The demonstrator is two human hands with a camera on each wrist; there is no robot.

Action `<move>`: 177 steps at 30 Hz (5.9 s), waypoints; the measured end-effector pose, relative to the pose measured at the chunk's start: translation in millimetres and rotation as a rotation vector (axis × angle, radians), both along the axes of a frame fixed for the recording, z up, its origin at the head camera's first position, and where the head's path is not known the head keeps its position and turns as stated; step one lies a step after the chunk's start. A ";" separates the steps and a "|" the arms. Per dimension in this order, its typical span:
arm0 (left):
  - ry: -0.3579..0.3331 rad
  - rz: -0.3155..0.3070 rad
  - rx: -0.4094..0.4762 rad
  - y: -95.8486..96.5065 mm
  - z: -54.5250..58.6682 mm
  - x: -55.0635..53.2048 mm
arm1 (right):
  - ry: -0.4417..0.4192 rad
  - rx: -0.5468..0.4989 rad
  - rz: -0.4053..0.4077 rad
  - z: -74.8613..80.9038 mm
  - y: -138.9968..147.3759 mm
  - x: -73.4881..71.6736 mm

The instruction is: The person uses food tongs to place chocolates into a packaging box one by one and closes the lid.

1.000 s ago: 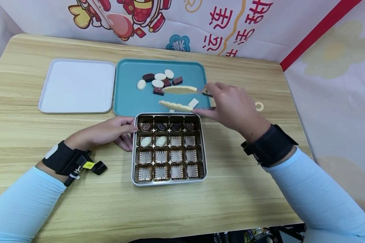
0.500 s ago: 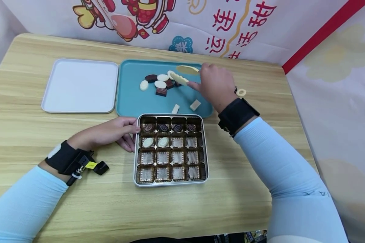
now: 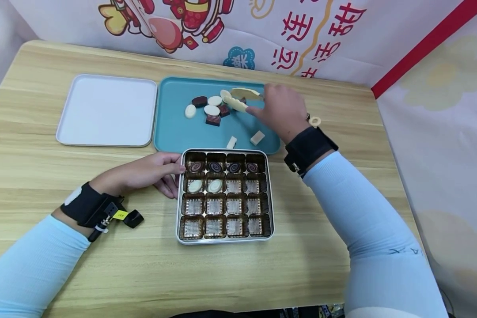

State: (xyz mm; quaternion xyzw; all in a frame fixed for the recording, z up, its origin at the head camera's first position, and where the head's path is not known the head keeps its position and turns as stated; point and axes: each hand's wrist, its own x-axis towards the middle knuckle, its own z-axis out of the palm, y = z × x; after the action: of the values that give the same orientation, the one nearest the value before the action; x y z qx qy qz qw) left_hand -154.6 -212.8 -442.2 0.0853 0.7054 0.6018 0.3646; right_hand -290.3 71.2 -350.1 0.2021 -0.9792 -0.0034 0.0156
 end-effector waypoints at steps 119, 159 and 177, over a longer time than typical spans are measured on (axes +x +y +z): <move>0.002 -0.026 0.014 -2.9 -4.0 -4.5 | 0.091 -0.092 0.204 6.2 89.0 162.2; 0.004 -0.020 0.016 -1.3 -3.5 -4.8 | 0.190 -0.113 0.080 8.5 71.8 198.0; -0.019 -0.015 0.024 -1.3 -2.9 -3.7 | 0.159 0.033 0.045 9.3 5.2 37.5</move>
State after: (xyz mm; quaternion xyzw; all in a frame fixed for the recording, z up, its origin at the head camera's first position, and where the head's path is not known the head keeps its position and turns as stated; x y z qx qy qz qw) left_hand -158.3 -214.1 -445.2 0.0895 0.6939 0.6083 0.3748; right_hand -252.9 76.5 -340.8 0.2236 -0.9699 -0.0354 0.0898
